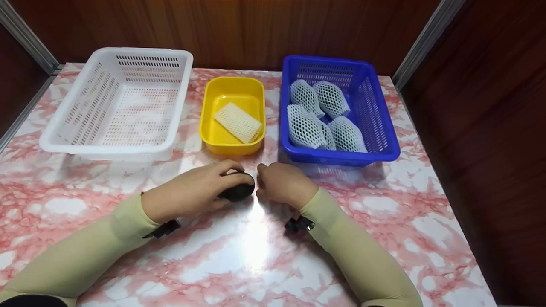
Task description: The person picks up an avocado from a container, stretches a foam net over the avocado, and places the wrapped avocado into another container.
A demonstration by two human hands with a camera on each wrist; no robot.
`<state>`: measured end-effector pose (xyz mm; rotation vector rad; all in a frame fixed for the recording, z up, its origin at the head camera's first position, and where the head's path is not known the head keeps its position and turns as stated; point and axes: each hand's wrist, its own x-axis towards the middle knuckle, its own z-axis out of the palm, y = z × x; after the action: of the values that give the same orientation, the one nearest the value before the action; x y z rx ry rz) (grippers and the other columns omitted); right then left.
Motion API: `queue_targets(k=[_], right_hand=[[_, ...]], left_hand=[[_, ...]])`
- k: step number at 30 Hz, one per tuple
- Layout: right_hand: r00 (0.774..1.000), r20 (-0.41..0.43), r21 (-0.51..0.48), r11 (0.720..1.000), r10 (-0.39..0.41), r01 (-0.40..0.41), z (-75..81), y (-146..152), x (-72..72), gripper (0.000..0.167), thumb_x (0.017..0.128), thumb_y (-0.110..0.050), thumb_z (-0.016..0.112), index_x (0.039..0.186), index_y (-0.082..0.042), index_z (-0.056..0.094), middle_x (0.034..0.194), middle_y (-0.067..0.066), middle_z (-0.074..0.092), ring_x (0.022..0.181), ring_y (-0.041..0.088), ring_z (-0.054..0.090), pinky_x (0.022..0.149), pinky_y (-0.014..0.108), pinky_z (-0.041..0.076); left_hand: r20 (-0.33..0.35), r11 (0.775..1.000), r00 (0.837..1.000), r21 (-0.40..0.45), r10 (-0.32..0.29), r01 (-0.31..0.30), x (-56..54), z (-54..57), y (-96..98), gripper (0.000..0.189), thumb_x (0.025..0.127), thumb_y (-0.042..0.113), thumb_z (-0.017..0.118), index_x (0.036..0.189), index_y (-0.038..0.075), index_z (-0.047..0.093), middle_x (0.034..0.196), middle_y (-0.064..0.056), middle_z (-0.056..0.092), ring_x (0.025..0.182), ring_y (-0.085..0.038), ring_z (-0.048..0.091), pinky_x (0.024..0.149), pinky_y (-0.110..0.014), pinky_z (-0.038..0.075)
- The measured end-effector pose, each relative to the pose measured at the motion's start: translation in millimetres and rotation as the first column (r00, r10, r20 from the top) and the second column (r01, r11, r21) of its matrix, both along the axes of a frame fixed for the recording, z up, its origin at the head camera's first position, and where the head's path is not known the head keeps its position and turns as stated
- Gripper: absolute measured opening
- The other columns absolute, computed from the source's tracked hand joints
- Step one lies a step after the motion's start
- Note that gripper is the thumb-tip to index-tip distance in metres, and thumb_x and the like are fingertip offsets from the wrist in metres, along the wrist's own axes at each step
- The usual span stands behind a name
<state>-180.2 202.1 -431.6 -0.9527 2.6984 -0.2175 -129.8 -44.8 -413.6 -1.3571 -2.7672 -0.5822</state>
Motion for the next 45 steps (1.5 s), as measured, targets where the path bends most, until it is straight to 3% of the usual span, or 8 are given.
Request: queue_targets(k=[6,17,23,28,31,36,41,45], right_hand=[[1.0,-0.02,0.005,1.0,0.011,-0.01,0.8,-0.5,-0.9,0.018,0.096,-0.022,0.076,0.106,-0.011,0.065,0.084,0.007,0.072,0.07,0.02,0.065,0.069,0.042,0.058],[0.999,-0.034,0.001,1.0,0.024,-0.024,-2.1,1.7,-1.3,0.018,0.096,-0.022,0.075,0.106,-0.011,0.064,0.083,0.006,0.069,0.07,0.022,0.063,0.07,0.042,0.057],[1.0,0.022,-0.003,1.0,0.003,-0.003,3.2,4.3,-0.5,0.025,0.093,-0.022,0.082,0.111,-0.012,0.067,0.085,0.004,0.071,0.07,0.018,0.064,0.071,0.04,0.058],[0.998,0.056,0.014,1.0,-0.013,0.012,10.7,7.3,0.0,0.042,0.084,-0.018,0.09,0.115,-0.012,0.063,0.09,0.005,0.07,0.076,0.019,0.066,0.072,0.039,0.059],[0.999,0.038,0.02,1.0,-0.019,0.018,14.6,8.4,1.0,0.067,0.079,-0.022,0.094,0.136,-0.01,0.061,0.101,0.007,0.07,0.087,0.022,0.067,0.08,0.042,0.062],[0.999,0.011,-0.051,0.998,0.035,-0.035,19.6,7.5,4.6,0.104,0.078,-0.032,0.097,0.165,-0.015,0.042,0.123,0.013,0.068,0.101,0.026,0.066,0.092,0.048,0.063],[0.993,0.009,-0.162,0.98,0.115,-0.112,21.2,2.4,6.4,0.106,0.079,-0.041,0.099,0.166,-0.016,0.043,0.145,0.018,0.064,0.118,0.032,0.069,0.105,0.053,0.061],[0.987,-0.026,-0.191,0.968,0.161,-0.163,19.9,-1.4,6.8,0.088,0.086,-0.041,0.095,0.157,-0.012,0.052,0.146,0.013,0.067,0.123,0.03,0.07,0.109,0.05,0.059]], left_hand=[[0.065,1.0,0.998,-0.018,0.002,-0.001,-2.1,-10.2,4.1,0.063,0.093,0.008,0.085,0.147,0.029,0.062,0.129,-0.008,0.063,0.106,-0.026,0.069,0.096,-0.043,0.06],[0.103,0.997,0.993,-0.063,0.05,-0.044,-2.9,-10.7,4.9,0.068,0.096,0.02,0.084,0.156,0.03,0.054,0.134,-0.011,0.061,0.108,-0.029,0.068,0.098,-0.047,0.061],[0.079,0.994,0.991,-0.049,0.105,-0.101,-5.3,1.8,-2.7,0.088,0.094,0.037,0.087,0.168,0.032,0.04,0.158,-0.013,0.054,0.131,-0.033,0.066,0.108,-0.053,0.059],[0.023,0.986,0.986,-0.027,0.168,-0.167,-10.4,14.9,-12.1,0.095,0.091,0.045,0.089,0.17,0.029,0.038,0.16,-0.009,0.054,0.138,-0.033,0.062,0.115,-0.052,0.056],[0.028,0.98,0.98,-0.02,0.197,-0.197,-11.9,20.9,-16.0,0.095,0.09,0.046,0.09,0.169,0.03,0.039,0.156,-0.008,0.055,0.135,-0.033,0.063,0.109,-0.052,0.059],[0.047,0.975,0.974,-0.012,0.221,-0.22,-12.6,28.6,-20.6,0.092,0.09,0.049,0.09,0.167,0.032,0.041,0.153,-0.007,0.056,0.133,-0.032,0.063,0.103,-0.052,0.061],[0.06,0.967,0.965,-0.016,0.255,-0.254,-13.4,34.3,-25.5,0.094,0.09,0.048,0.09,0.168,0.03,0.04,0.156,-0.007,0.055,0.137,-0.032,0.061,0.107,-0.054,0.06],[0.05,0.961,0.96,-0.024,0.275,-0.274,-15.3,35.8,-27.5,0.09,0.093,0.044,0.088,0.168,0.027,0.041,0.155,-0.009,0.056,0.134,-0.034,0.062,0.106,-0.054,0.06]])
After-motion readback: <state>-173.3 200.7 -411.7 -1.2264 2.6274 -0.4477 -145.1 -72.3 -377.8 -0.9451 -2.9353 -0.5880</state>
